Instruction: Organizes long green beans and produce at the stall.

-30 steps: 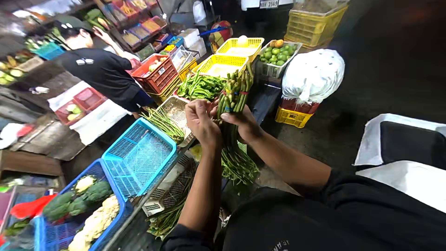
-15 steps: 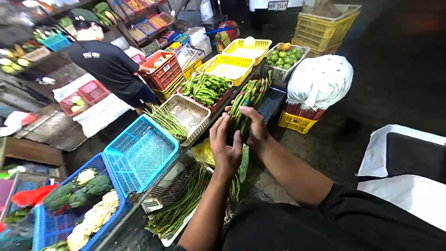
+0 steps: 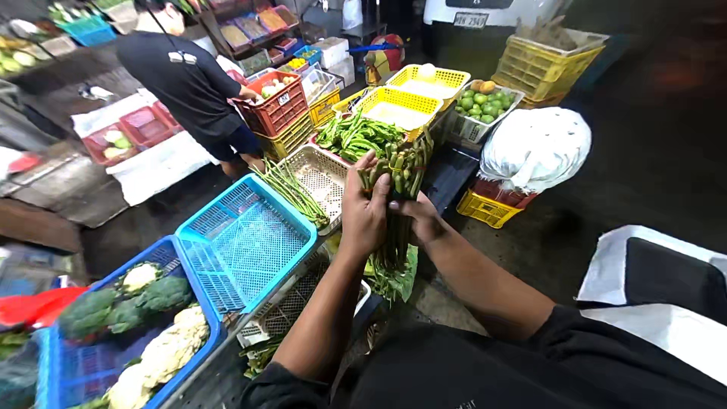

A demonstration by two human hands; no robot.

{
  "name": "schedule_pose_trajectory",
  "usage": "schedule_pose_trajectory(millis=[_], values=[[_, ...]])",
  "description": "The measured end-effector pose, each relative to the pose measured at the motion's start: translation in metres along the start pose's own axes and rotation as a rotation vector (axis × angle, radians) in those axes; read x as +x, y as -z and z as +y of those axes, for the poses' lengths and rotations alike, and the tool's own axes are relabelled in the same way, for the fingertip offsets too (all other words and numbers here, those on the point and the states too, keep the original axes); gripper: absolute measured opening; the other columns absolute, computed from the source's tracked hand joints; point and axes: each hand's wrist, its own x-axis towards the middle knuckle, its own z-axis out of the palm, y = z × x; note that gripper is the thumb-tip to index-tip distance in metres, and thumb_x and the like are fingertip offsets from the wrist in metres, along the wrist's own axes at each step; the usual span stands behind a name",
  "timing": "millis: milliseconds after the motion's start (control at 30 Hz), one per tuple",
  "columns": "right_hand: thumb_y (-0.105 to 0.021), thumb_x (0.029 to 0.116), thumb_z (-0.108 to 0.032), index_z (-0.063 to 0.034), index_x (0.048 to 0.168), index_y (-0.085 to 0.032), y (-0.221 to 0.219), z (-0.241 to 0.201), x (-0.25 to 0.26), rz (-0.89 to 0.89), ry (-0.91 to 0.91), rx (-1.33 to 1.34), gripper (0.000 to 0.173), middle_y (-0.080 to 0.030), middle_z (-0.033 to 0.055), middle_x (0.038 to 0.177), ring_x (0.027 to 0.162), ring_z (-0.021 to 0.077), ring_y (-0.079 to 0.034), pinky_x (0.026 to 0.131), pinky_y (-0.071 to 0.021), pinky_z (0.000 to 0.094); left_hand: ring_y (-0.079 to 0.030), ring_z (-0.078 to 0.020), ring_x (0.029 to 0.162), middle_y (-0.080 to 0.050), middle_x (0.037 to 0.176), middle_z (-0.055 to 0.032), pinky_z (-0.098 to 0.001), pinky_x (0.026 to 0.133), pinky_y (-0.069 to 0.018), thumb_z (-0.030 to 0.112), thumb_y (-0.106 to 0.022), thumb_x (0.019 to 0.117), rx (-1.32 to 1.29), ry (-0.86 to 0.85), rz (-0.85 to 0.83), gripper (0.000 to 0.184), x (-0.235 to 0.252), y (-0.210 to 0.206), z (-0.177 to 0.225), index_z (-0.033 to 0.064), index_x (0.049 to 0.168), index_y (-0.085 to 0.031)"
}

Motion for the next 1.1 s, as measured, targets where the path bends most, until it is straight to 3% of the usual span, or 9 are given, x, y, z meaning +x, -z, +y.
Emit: schedule_pose_trajectory(millis=[67,133,233,367,467,567,733,867,1100], values=[[-0.072,0.0857,-0.018,-0.014,0.12,-0.064,-0.002,0.005,0.007,-0.004,-0.014,0.01,0.036,-0.074,0.0034,0.101,0.09,0.0123,-0.072,0.082,-0.0618,0.0364,-0.069,-0.0145,0.081,-0.071,0.097,-0.0044,-0.035,0.071,-0.0605,0.035,-0.052,0.1082,-0.102,0.112,-0.009,0.029,0.002,0.0,-0.014,0.0135,0.123,-0.064],[-0.071,0.0851,-0.017,-0.0123,0.121,-0.063,-0.005,0.012,0.01,0.026,-0.026,0.013,0.037,-0.074,0.006,0.102,0.09,0.0143,-0.072,0.082,-0.0621,0.038,-0.069,-0.0157,0.073,-0.07,0.085,-0.006,-0.0341,0.067,-0.0597,0.032,-0.056,0.107,-0.181,0.135,0.053,0.026,0.003,0.002,-0.023,0.0087,0.109,-0.067],[-0.068,0.0873,-0.018,-0.0128,0.118,-0.065,-0.009,0.017,0.014,0.115,-0.005,-0.045,0.031,-0.072,0.0041,0.101,0.089,0.0125,-0.07,0.08,-0.0614,0.0348,-0.073,-0.0213,0.102,-0.073,0.114,-0.0106,-0.0395,0.09,-0.0622,0.017,-0.052,0.1087,-0.368,0.018,0.17,0.022,0.004,0.003,-0.03,0.0025,0.123,-0.061],[-0.063,0.0919,-0.01,-0.0113,0.115,-0.064,-0.01,0.023,0.016,0.18,0.025,-0.161,0.023,-0.071,0.003,0.1,0.089,0.0113,-0.069,0.082,-0.0606,0.034,-0.065,-0.0108,0.072,-0.065,0.09,-0.0022,-0.0278,0.063,-0.0587,0.022,-0.062,0.104,-0.238,-0.049,0.088,0.023,0.01,0.008,-0.035,0.009,0.124,-0.06],[-0.068,0.0922,-0.014,-0.0129,0.117,-0.063,-0.008,0.027,0.013,0.172,0.018,-0.214,0.025,-0.071,-0.0007,0.099,0.09,0.0079,-0.069,0.084,-0.0604,0.0316,-0.067,-0.0106,0.094,-0.067,0.112,-0.0022,-0.0315,0.08,-0.0601,0.03,-0.078,0.0914,-0.083,-0.051,-0.088,0.048,0.016,0.017,-0.038,0.012,0.132,-0.06],[-0.068,0.091,-0.009,-0.0125,0.113,-0.063,-0.005,0.028,0.012,0.096,0.033,-0.246,0.023,-0.07,-0.0018,0.098,0.089,0.0061,-0.067,0.083,-0.0595,0.0296,-0.067,-0.0151,0.102,-0.065,0.119,-0.0051,-0.0351,0.086,-0.0607,0.021,-0.081,0.0884,-0.136,-0.104,-0.094,0.045,0.016,0.02,-0.045,0.0096,0.129,-0.064],[-0.069,0.0889,-0.011,-0.0117,0.113,-0.062,-0.005,0.03,0.016,0.118,0.064,-0.301,0.025,-0.068,-0.0012,0.096,0.086,0.0067,-0.067,0.079,-0.0593,0.0293,-0.062,-0.0074,0.076,-0.064,0.095,0.0002,-0.0248,0.067,-0.057,0.021,-0.083,0.0871,-0.025,-0.12,0.102,0.032,0.005,0.015,-0.053,0.0094,0.11,-0.064],[-0.071,0.0938,-0.014,-0.0082,0.122,-0.061,-0.006,0.026,0.016,0.084,0.059,-0.291,0.031,-0.071,0.0035,0.104,0.092,0.0103,-0.07,0.084,-0.0608,0.0319,-0.067,-0.0097,0.078,-0.068,0.092,-0.0008,-0.0281,0.068,-0.0606,0.011,-0.077,0.0906,-0.136,-0.183,0.118,0.014,0.006,0.022,-0.054,0.007,0.101,-0.068],[-0.072,0.0969,-0.022,-0.0118,0.123,-0.064,-0.018,0.019,0.017,0.023,0.014,-0.338,0.029,-0.072,-0.0004,0.107,0.096,0.0077,-0.07,0.089,-0.06,0.0295,-0.068,-0.013,0.091,-0.067,0.109,-0.0038,-0.0299,0.074,-0.0609,0.017,-0.073,0.0954,-0.245,-0.085,0.01,0.039,0.014,0.032,-0.042,0.0134,0.131,-0.057]])
